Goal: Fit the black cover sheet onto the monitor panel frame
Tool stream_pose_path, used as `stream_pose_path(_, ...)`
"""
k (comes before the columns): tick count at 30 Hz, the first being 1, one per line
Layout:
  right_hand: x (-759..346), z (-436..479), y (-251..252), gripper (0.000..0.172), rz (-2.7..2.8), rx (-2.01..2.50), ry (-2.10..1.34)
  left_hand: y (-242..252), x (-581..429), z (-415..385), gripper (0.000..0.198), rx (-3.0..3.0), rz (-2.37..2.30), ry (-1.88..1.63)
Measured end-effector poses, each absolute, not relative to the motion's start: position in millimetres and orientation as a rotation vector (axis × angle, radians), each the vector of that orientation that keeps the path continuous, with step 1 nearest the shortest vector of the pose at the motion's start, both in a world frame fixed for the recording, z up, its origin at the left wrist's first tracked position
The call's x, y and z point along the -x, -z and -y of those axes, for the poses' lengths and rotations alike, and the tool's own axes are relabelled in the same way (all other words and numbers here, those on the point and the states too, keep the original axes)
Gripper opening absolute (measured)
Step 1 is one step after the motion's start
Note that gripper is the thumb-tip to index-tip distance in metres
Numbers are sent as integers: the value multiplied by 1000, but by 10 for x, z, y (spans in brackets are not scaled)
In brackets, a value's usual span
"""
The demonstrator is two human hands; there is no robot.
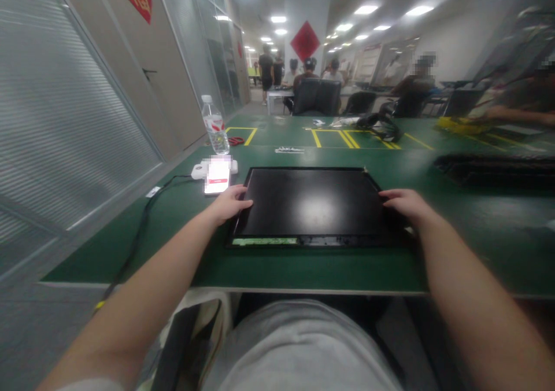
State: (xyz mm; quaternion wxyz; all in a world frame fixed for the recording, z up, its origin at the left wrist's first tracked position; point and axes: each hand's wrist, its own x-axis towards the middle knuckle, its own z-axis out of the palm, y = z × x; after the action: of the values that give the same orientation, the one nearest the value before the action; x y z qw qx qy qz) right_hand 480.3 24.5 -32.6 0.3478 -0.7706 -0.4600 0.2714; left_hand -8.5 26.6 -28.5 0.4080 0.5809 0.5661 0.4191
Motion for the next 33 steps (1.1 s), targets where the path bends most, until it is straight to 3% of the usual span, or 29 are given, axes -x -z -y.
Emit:
stream_pose_path(9,-4788,-241,311,31,1168,1969,-697,323,123,-289,44,-1502,-1466,-1041)
stream_pose_path(33,-4802,-246,332,39,1215,2014,-671,415,225,-372,56,-1814,-1608,-893)
